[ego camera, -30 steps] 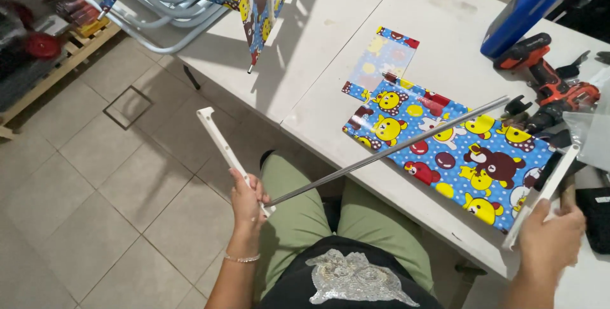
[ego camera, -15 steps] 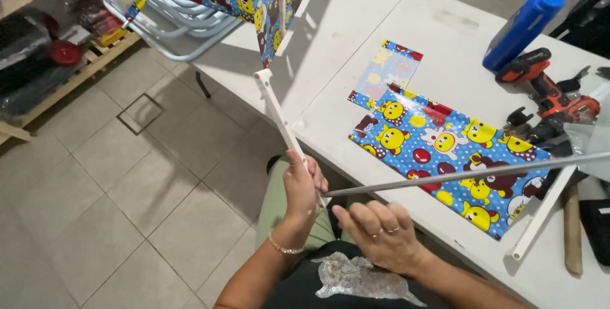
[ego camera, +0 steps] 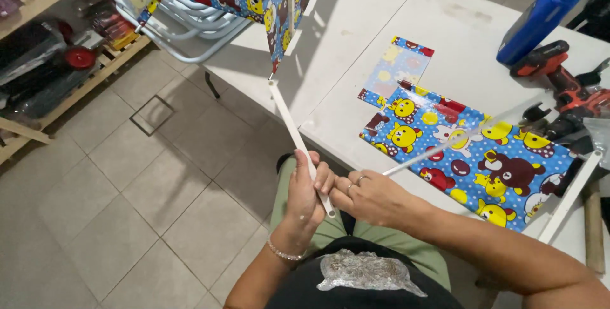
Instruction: Assembling a multi-tier fabric storage organizer by inserting metal rods into fabric sleeves and connecting the frame components.
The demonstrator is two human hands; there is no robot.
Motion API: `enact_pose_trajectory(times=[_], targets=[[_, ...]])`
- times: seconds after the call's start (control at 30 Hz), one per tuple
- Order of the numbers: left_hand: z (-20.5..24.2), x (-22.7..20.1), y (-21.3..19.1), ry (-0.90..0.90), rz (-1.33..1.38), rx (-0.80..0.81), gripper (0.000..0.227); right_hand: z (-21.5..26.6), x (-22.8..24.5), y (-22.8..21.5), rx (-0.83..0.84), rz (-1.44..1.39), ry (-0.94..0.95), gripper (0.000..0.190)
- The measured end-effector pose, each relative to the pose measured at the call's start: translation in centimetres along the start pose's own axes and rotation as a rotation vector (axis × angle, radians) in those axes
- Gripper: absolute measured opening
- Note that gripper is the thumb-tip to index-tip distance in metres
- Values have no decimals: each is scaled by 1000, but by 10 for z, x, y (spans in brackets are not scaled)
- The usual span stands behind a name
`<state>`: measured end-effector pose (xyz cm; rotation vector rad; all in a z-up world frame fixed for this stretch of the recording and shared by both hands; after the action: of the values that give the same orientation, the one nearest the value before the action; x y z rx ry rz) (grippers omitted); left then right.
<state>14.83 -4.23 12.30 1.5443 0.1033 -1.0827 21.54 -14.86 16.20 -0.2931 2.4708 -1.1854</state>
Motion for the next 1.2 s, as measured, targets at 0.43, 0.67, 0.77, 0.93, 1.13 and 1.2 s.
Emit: enact_pose_trajectory(times=[0.43,0.67,0.77,0.93,1.13,1.2], targets=[[2,-19,26,113,-10,243,50,-28,-21,-32,36,-5,-249,13],[23,-60,55,390,-107,533,44,-30,-28,-10,583,-267,-54,14],[39,-96,88,567,-369,585,67,-34,-29,-15,768,-363,13,11],[28,-98,70,380,-111,619,54,-29,-31,3,770,-277,59,17],[56,-107,85,847,-316,920,61,-28,-53,17,877,-395,324,40],[64,-123,85,895,-362,1078,69,-26,-71,6,889,-430,420,44]])
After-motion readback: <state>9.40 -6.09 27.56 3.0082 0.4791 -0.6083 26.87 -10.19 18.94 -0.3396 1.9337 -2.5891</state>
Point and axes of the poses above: each hand's wrist, its own z-axis away from the middle knuckle, its own y-axis out of the palm, x = y × z, the point moved 6 cm from there along -z, towards the middle knuckle, and after that the axes turned 2 degrees about -z, right-handed, at the moved point
